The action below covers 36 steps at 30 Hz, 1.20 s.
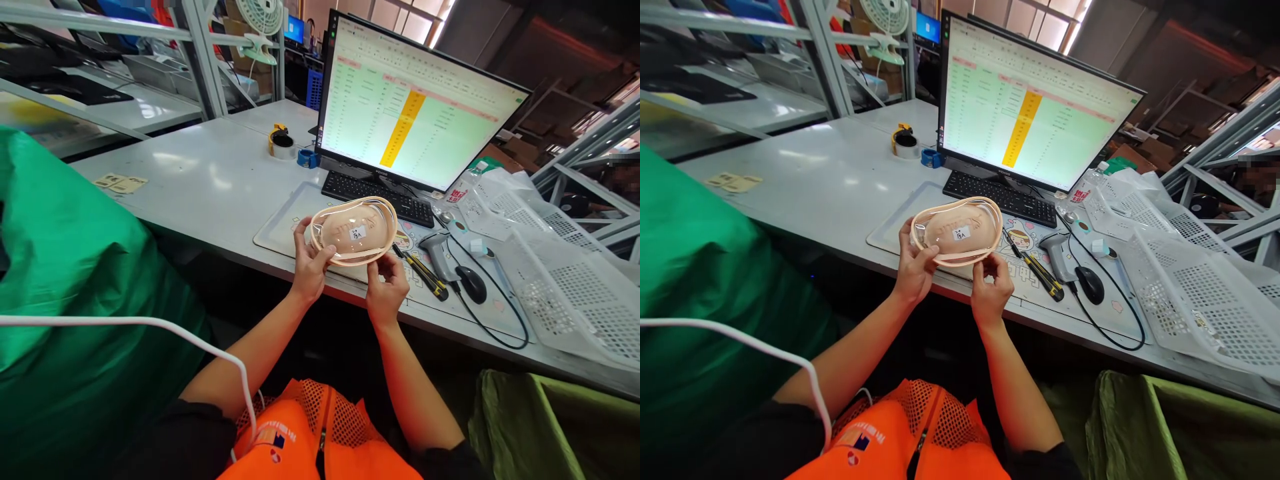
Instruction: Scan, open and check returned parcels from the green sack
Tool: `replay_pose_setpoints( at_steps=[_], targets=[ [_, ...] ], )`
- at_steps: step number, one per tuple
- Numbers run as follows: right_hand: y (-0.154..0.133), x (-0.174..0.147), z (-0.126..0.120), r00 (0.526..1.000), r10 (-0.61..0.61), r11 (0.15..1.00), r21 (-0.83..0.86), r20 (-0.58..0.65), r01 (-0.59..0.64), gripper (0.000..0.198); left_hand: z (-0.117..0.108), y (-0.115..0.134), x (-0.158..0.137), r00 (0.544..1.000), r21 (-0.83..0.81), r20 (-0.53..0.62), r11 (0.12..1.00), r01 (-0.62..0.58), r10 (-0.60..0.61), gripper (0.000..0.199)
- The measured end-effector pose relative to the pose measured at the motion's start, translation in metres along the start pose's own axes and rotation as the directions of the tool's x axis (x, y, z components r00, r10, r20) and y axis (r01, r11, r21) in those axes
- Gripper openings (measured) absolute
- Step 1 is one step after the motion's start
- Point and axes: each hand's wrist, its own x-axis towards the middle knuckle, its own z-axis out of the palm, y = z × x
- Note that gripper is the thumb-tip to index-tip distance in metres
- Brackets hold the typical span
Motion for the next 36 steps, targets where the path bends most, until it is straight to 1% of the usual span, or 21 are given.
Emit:
replay_pose_setpoints(
  at_steps=[4,7,11,14,18,20,22,24,26,28,31,33,36],
  targets=[
    [0.0,0.006,-0.003,0.999,-0.006,0.999,-0.035,-0.05,0.005,0.029,-0.002,-0.003,-0.003,0.999,0.061,0.017,0.997,-0.036,0.035,0.094],
    [0.0,0.009,-0.003,0.998,-0.03,0.998,-0.064,-0.063,0.026,0.028,-0.001,-0.007,-0.005,0.999,0.048,0.001,0.998,-0.042,0.042,0.092],
    [0.0,0.011,0.0,0.994,-0.1,0.985,-0.143,-0.033,0.095,0.027,0.0,-0.012,-0.005,0.999,0.005,-0.012,0.999,-0.047,0.047,0.087],
    [-0.002,0.013,0.001,0.997,-0.075,0.988,-0.137,-0.018,0.072,0.028,-0.002,-0.017,-0.003,0.998,-0.066,-0.031,0.996,-0.062,0.06,0.086],
    [-0.005,0.017,0.002,0.999,-0.012,0.995,-0.095,0.043,0.016,0.035,-0.002,-0.022,-0.002,0.995,-0.131,-0.055,0.988,-0.085,0.078,0.087],
    [-0.005,0.019,0.003,0.999,0.02,0.996,-0.088,0.04,-0.016,0.035,-0.002,-0.024,-0.003,0.995,-0.131,-0.061,0.987,-0.093,0.085,0.086],
    [-0.003,0.021,0.003,1.0,0.028,0.993,-0.119,0.01,-0.026,0.035,-0.002,-0.026,-0.005,0.995,-0.126,-0.061,0.988,-0.089,0.082,0.086],
    [0.001,0.023,0.004,1.0,-0.008,0.985,-0.173,-0.009,0.007,0.035,-0.001,-0.029,-0.007,0.996,-0.115,-0.054,0.99,-0.081,0.075,0.087],
    [0.007,0.025,0.004,0.998,-0.07,0.969,-0.238,-0.001,0.068,0.032,-0.001,-0.03,-0.008,0.996,-0.105,-0.06,0.992,-0.075,0.069,0.088],
    [0.013,0.025,0.004,0.992,-0.122,0.946,-0.3,0.033,0.126,0.031,-0.001,-0.032,-0.008,0.993,-0.11,-0.103,0.991,-0.073,0.062,0.089],
    [0.019,0.021,0.007,0.98,-0.174,0.909,-0.366,0.101,0.199,0.028,0.003,-0.036,-0.005,0.98,-0.138,-0.197,0.988,-0.063,0.035,0.091],
    [0.021,0.013,0.013,0.97,-0.196,0.904,-0.358,0.142,0.235,0.026,0.008,-0.039,-0.004,0.971,-0.152,-0.238,0.987,-0.05,0.013,0.092],
    [0.018,-0.006,0.026,0.958,-0.206,0.923,-0.286,0.197,0.258,0.025,0.018,-0.046,-0.004,0.962,-0.167,-0.271,0.986,-0.024,-0.022,0.089]
  ],
)
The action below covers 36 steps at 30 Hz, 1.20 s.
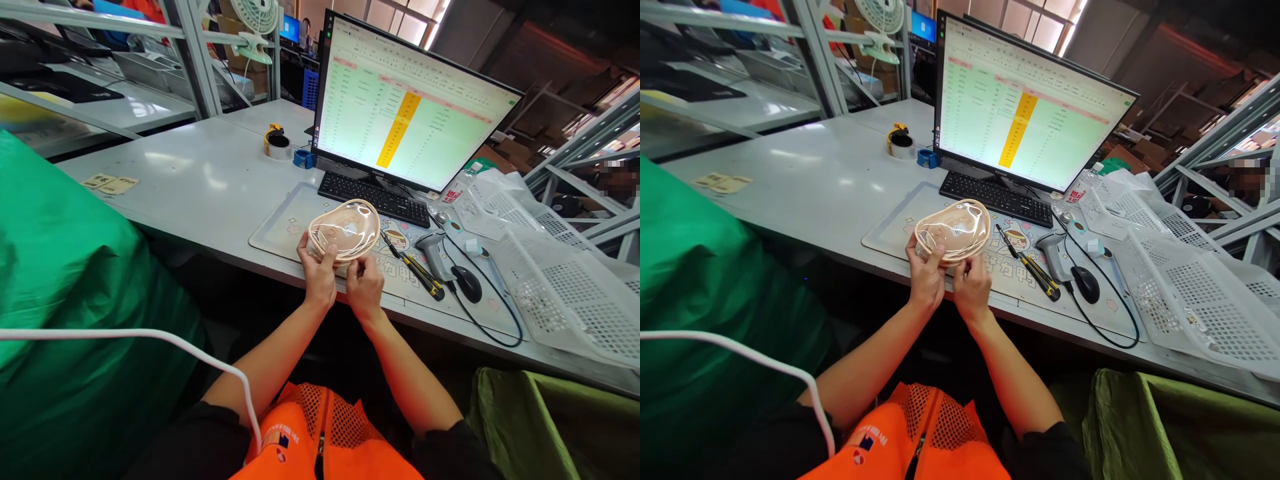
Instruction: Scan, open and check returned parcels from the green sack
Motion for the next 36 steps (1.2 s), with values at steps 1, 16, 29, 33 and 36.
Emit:
replay_pose_setpoints(
  at_steps=[1,16,29,33,36],
  targets=[
    [-0.004,-0.005,0.004,1.0,-0.009,1.0,0.03,0.017,0.008,0.026,0.002,-0.003,0.0,1.0,0.0,-0.001,1.0,0.011,-0.011,0.087],
    [0.246,0.086,-0.217,1.0,-0.009,0.889,-0.459,0.004,0.009,0.053,-0.034,0.025,0.123,0.869,0.892,0.451,0.068,-0.447,-0.204,0.051],
    [0.323,0.027,-0.217,0.984,0.073,0.866,-0.501,0.161,0.017,0.057,0.027,-0.006,0.265,0.849,0.833,0.52,-0.163,-0.529,-0.095,0.047],
    [0.321,0.02,-0.216,0.988,0.051,0.841,-0.54,0.147,0.037,0.05,0.044,-0.039,0.279,0.849,0.823,0.524,-0.216,-0.525,-0.064,0.054],
    [0.322,0.018,-0.218,0.99,0.017,0.831,-0.552,0.142,0.064,0.049,0.043,-0.058,0.28,0.834,0.802,0.547,-0.239,-0.547,-0.071,0.06]
  ],
)
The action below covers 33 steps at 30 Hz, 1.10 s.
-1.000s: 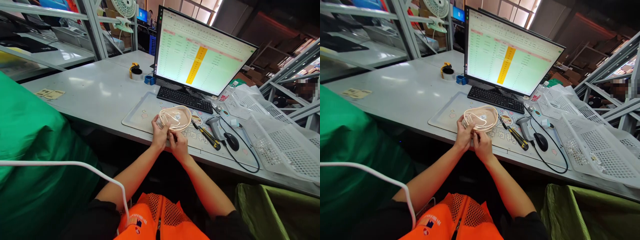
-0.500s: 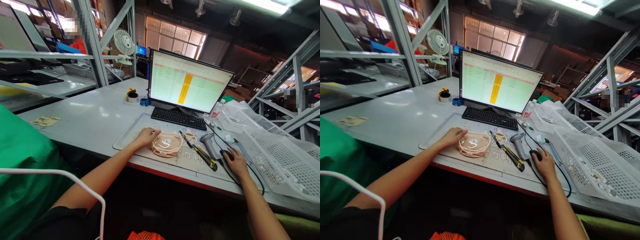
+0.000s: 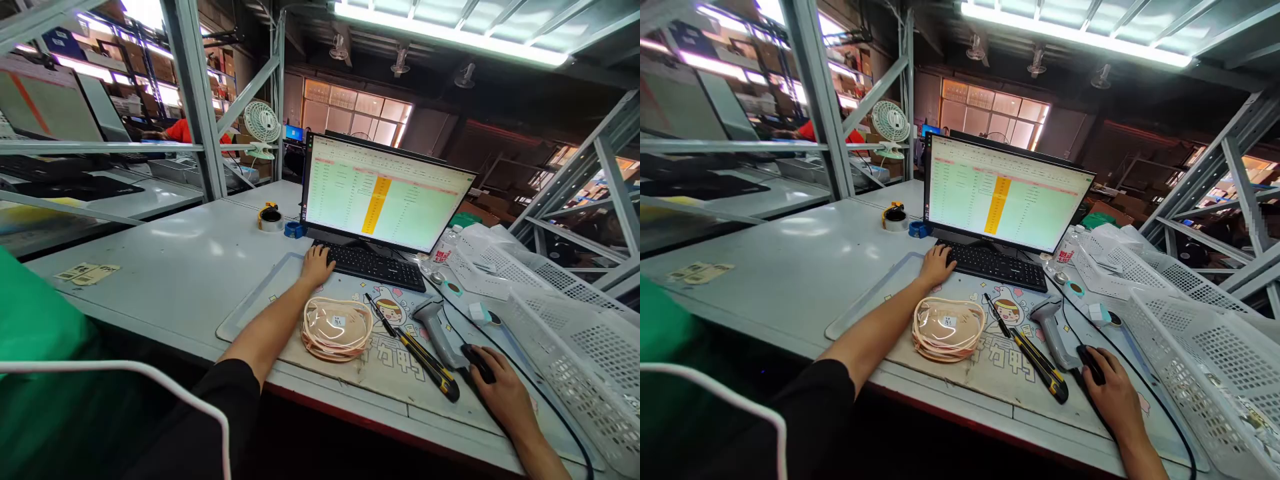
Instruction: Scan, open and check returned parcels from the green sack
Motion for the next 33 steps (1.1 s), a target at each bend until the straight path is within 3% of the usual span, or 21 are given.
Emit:
replay_pose_setpoints(
  at_steps=[7,19,33],
  targets=[
    [-0.002,-0.002,-0.006,1.0,0.011,1.0,-0.019,-0.014,-0.011,0.051,0.016,-0.011,0.0,0.995,0.071,0.088,0.996,-0.05,0.044,0.064],
    [-0.006,-0.001,-0.009,1.0,0.027,0.999,-0.027,-0.008,-0.027,0.052,0.017,-0.009,-0.001,0.998,0.051,0.036,0.997,0.05,-0.052,0.062],
    [-0.005,0.002,-0.008,1.0,0.016,1.0,0.0,-0.027,-0.016,0.049,0.014,-0.009,-0.003,0.998,0.067,0.054,0.998,-0.012,0.008,0.06]
  ],
)
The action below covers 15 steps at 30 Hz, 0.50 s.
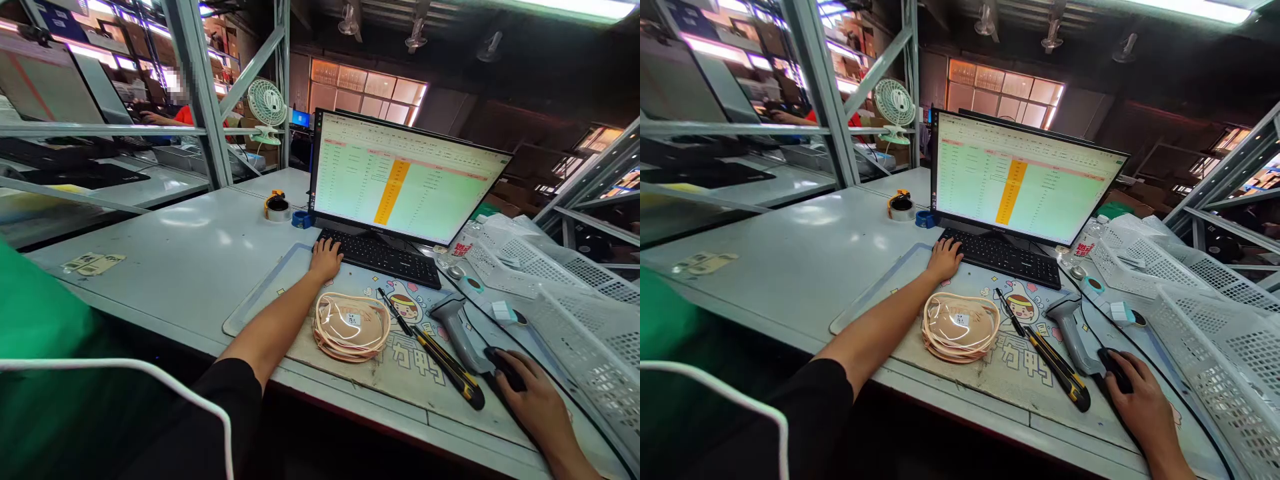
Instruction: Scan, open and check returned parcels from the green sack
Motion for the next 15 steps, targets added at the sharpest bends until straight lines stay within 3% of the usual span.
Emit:
replay_pose_setpoints(
  at_steps=[15],
  targets=[
    [0.0022,-0.003,0.004,1.0,0.007,0.999,-0.054,0.01,-0.006,0.051,-0.0011,0.002,-0.0007,1.0,0.005,-0.005,1.0,0.001,-0.001,0.06]
  ],
)
